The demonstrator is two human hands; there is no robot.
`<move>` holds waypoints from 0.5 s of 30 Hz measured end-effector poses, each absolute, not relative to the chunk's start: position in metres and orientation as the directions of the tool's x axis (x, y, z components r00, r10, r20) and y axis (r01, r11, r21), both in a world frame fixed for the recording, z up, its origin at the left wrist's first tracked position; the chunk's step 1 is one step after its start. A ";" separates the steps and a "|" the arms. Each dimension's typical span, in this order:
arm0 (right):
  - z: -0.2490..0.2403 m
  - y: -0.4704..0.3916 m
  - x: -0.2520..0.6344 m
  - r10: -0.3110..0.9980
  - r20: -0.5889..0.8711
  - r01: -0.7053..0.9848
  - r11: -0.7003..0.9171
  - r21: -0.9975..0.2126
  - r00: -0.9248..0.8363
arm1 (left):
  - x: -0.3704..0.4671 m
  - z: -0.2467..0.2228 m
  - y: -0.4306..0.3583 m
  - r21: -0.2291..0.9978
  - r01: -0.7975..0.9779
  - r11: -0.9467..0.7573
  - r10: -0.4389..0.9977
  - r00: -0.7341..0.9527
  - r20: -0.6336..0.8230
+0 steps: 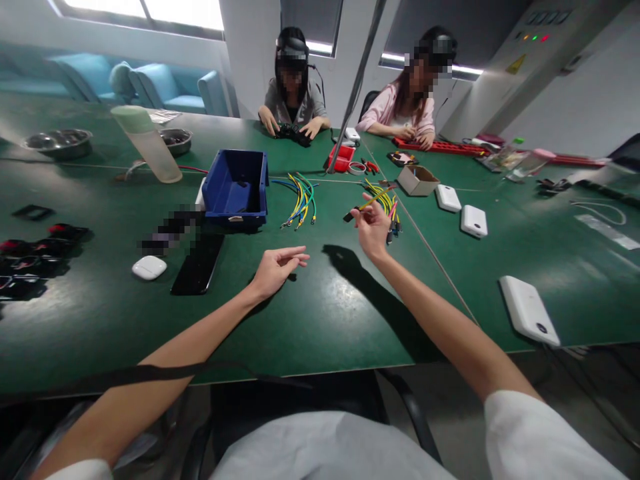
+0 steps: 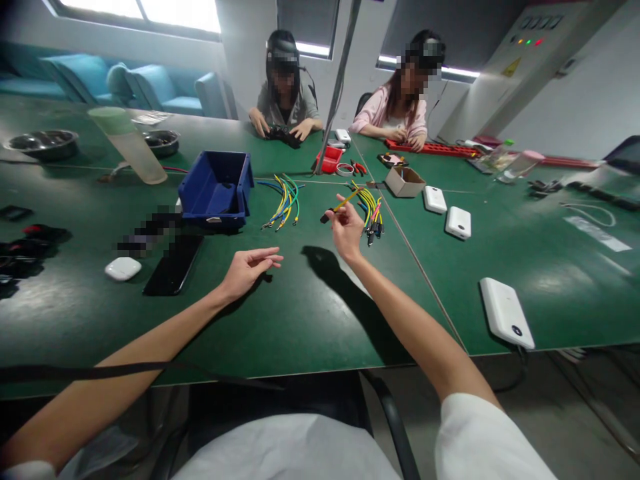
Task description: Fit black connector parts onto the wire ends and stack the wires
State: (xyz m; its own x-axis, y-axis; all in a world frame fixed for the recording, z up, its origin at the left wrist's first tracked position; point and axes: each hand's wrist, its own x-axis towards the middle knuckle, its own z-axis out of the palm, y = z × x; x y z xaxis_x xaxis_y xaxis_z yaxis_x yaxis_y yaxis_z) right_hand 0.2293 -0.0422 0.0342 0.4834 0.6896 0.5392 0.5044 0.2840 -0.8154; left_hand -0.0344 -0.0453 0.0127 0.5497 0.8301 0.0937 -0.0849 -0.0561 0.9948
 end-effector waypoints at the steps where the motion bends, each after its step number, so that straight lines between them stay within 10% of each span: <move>1: 0.039 -0.041 0.243 0.689 0.543 0.550 0.246 -0.798 0.480 | -0.034 0.013 -0.046 0.995 -0.076 -0.065 0.831 0.548 0.096; 8: 0.069 -0.040 0.334 0.644 0.579 0.821 -0.142 -0.552 0.500 | -0.031 0.012 -0.048 0.995 -0.024 -0.093 0.830 0.550 0.090; 15: 0.078 -0.037 0.375 0.766 0.262 0.790 -0.470 -0.394 0.586 | -0.031 0.010 -0.046 0.996 -0.008 -0.083 0.846 0.528 0.075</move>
State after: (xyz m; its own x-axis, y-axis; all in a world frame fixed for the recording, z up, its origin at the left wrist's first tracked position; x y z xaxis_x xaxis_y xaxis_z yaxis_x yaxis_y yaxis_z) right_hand 0.3748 -0.0367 0.0777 0.5863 0.7665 0.2622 0.7901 -0.4697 -0.3939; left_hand -0.0312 -0.0460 0.0101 0.5279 0.8460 0.0749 -0.0077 -0.0834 0.9965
